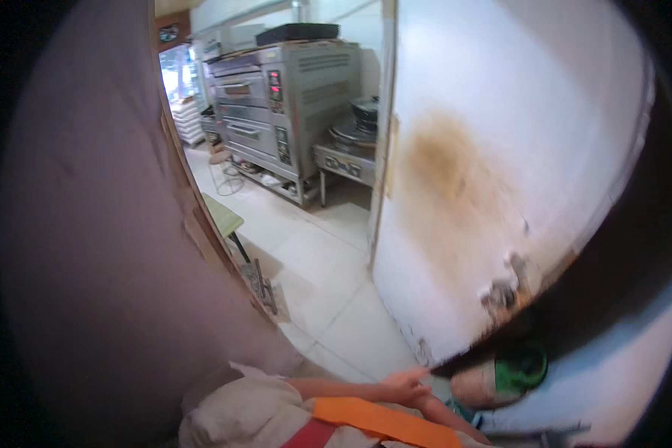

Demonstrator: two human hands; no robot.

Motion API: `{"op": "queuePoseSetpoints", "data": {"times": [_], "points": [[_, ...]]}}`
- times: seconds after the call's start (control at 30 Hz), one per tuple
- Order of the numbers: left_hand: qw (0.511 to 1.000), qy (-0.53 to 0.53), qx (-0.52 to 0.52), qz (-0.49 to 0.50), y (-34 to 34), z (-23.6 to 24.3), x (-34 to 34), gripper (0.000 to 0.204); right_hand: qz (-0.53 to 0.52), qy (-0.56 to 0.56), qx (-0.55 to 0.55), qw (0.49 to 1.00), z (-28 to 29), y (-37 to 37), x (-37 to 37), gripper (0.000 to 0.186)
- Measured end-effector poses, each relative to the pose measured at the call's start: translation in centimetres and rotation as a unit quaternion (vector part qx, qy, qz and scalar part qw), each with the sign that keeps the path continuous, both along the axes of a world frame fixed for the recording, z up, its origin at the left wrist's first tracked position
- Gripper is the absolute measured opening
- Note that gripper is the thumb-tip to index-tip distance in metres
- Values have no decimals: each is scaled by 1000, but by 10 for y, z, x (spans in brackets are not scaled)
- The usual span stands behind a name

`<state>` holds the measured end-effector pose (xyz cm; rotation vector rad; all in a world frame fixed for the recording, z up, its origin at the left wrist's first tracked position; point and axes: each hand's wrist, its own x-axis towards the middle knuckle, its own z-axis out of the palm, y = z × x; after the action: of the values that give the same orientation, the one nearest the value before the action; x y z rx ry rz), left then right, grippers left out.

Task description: The person kneads dough in a bowl, adds liquid with a spoon, and then mixes a larger quantity of dough in a plastic bin. They later carry the bowl to a different room, place it on a shelf, and handle a metal tray near an oven.

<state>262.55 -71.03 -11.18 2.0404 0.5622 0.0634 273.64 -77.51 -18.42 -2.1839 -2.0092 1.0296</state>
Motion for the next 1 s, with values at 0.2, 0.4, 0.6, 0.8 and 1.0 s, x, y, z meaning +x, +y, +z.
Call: {"op": "queuePoseSetpoints", "data": {"times": [0.2, 0.4, 0.6, 0.8, 1.0], "points": [[949, -78, 285, -113, 150, 80, 23, 56, 90, 108, 121, 983, 27, 230, 40, 45], [904, -270, 328, -42, 372, 20, 16, 52, 126, 140, 125, 974, 3, 406, 69, 44], [969, 223, 102, 20, 592, -73, -7, 47, -172, 224, 59, 957, 70, 511, 140, 43], [967, 146, 64, 201, 804, -59, -35, 41, -213, 129, 137, 959, 18, 683, 187, 45], [823, 285, 11, 491, 888, -147, -187, 38, 40, 70, 226, 971, -2, 933, 175, 47]]}}
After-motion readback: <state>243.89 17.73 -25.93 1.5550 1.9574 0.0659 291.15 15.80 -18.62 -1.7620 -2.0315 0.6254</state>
